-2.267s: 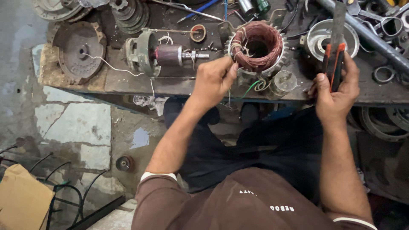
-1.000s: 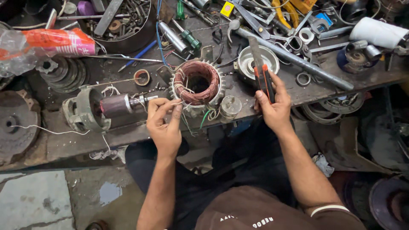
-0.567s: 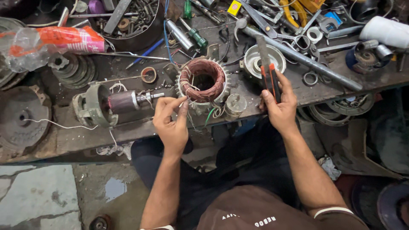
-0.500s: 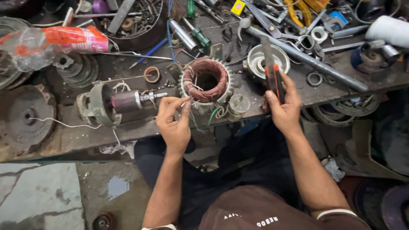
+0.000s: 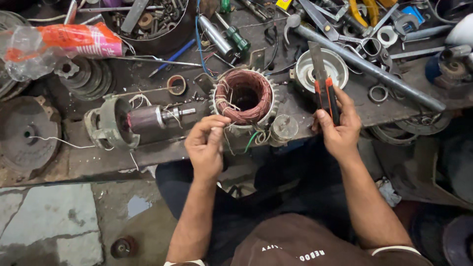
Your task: The person uses a utility knife to cut and remove white binding strings from a motor stator assembly. They rotate the stator to access different sections and continue cutting the strings throughout the clip.
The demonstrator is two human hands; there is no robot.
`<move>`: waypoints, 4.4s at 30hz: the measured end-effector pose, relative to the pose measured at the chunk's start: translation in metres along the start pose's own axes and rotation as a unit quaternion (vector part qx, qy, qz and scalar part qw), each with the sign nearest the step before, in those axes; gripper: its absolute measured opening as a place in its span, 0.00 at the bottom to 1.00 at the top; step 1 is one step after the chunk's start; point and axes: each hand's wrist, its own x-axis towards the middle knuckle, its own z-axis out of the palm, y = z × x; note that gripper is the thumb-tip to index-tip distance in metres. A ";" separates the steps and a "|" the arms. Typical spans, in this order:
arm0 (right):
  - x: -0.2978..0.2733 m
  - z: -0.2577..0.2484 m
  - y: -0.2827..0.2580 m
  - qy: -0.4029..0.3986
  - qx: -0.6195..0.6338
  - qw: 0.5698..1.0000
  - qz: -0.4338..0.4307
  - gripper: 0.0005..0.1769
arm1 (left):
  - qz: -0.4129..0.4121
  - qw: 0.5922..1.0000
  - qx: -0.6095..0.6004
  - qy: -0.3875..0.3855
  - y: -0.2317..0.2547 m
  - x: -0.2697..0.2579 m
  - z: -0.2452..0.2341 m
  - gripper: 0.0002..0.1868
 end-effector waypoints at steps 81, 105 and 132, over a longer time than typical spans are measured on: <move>-0.002 -0.003 0.000 -0.014 -0.001 1.000 -0.006 0.26 | 0.250 0.823 0.510 0.020 0.116 0.008 0.004 0.15; 0.000 -0.006 0.017 -0.029 0.042 0.998 -0.040 0.26 | 0.218 0.923 0.316 0.034 0.022 0.006 0.014 0.04; 0.000 -0.002 0.005 -0.019 0.028 0.999 -0.017 0.29 | 0.148 0.910 0.388 0.003 0.030 0.038 0.033 0.45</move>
